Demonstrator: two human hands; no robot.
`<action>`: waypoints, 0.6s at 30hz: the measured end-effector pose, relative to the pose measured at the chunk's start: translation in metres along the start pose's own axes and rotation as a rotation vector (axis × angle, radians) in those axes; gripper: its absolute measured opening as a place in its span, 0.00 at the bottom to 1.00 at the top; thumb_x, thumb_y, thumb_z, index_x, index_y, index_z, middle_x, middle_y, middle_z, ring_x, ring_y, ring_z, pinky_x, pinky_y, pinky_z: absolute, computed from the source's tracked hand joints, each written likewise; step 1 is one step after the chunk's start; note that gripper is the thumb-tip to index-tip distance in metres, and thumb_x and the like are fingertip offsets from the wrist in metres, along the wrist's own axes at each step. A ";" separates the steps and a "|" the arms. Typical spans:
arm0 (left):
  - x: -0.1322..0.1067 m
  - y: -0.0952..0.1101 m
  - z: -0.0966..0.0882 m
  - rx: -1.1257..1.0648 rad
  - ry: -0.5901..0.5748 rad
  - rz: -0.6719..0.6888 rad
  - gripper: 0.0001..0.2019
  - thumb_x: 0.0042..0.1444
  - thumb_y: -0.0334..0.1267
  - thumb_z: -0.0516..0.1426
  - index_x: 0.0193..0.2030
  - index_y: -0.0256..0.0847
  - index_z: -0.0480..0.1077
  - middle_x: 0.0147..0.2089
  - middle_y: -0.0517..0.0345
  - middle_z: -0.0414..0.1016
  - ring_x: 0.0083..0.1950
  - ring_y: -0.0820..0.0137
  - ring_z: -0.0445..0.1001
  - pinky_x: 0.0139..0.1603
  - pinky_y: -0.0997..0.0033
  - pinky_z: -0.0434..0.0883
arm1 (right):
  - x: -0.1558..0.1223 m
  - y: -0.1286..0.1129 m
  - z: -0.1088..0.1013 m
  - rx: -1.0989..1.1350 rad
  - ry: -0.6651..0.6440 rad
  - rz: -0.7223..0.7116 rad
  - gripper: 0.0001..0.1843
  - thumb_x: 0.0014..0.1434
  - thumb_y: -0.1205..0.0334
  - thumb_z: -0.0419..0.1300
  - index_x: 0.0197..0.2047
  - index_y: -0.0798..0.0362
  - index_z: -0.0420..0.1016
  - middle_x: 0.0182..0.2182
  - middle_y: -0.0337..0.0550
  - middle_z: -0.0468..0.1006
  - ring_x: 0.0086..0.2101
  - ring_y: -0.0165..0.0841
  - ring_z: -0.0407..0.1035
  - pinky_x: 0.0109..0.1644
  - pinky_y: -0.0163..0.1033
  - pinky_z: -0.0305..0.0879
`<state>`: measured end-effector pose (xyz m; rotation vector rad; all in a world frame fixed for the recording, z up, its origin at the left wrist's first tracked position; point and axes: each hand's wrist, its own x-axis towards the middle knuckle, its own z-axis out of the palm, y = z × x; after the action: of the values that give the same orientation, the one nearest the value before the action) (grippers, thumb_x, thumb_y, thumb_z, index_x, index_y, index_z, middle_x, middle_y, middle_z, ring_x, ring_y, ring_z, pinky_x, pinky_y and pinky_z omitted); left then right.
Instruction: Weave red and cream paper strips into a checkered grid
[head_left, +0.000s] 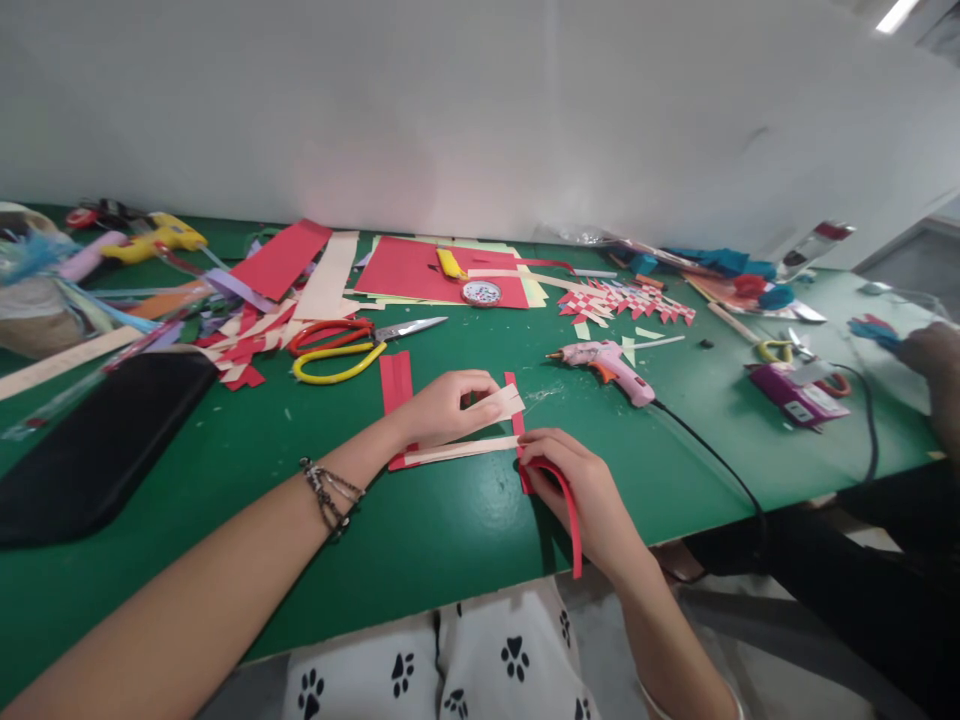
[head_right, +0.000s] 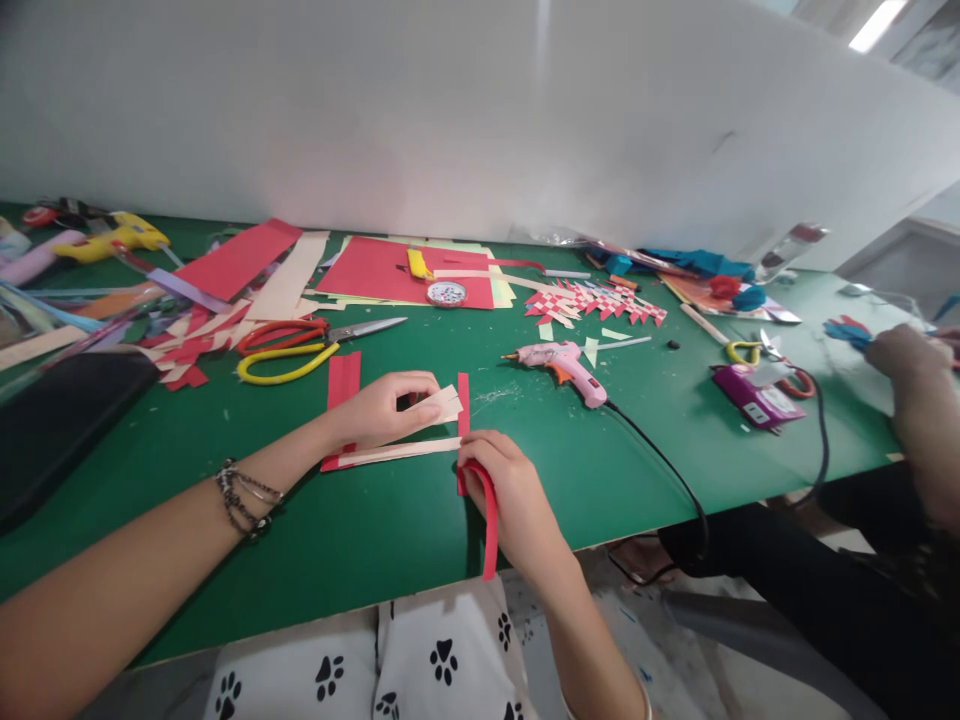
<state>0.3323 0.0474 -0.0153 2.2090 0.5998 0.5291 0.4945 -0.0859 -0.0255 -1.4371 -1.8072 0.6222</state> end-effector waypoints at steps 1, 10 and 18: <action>0.000 0.000 0.000 0.017 -0.003 0.010 0.10 0.54 0.39 0.49 0.26 0.38 0.64 0.29 0.62 0.60 0.30 0.75 0.61 0.31 0.75 0.59 | 0.000 0.000 0.000 -0.005 0.001 0.003 0.09 0.57 0.73 0.50 0.34 0.52 0.68 0.41 0.45 0.70 0.40 0.32 0.67 0.45 0.36 0.63; 0.000 -0.008 0.003 0.074 0.033 0.142 0.09 0.56 0.35 0.48 0.29 0.38 0.66 0.37 0.57 0.66 0.38 0.71 0.66 0.41 0.71 0.64 | -0.001 -0.001 0.006 -0.097 0.046 0.037 0.10 0.55 0.75 0.49 0.33 0.52 0.68 0.38 0.44 0.69 0.36 0.31 0.66 0.41 0.35 0.63; 0.000 -0.010 0.004 0.118 0.065 0.156 0.08 0.56 0.35 0.48 0.30 0.38 0.66 0.40 0.55 0.67 0.41 0.70 0.67 0.45 0.68 0.65 | 0.000 -0.001 0.009 -0.141 0.063 0.045 0.09 0.55 0.74 0.49 0.33 0.52 0.67 0.39 0.44 0.69 0.37 0.31 0.66 0.42 0.36 0.64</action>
<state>0.3322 0.0512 -0.0250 2.3709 0.5059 0.6627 0.4866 -0.0860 -0.0303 -1.5772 -1.8036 0.4751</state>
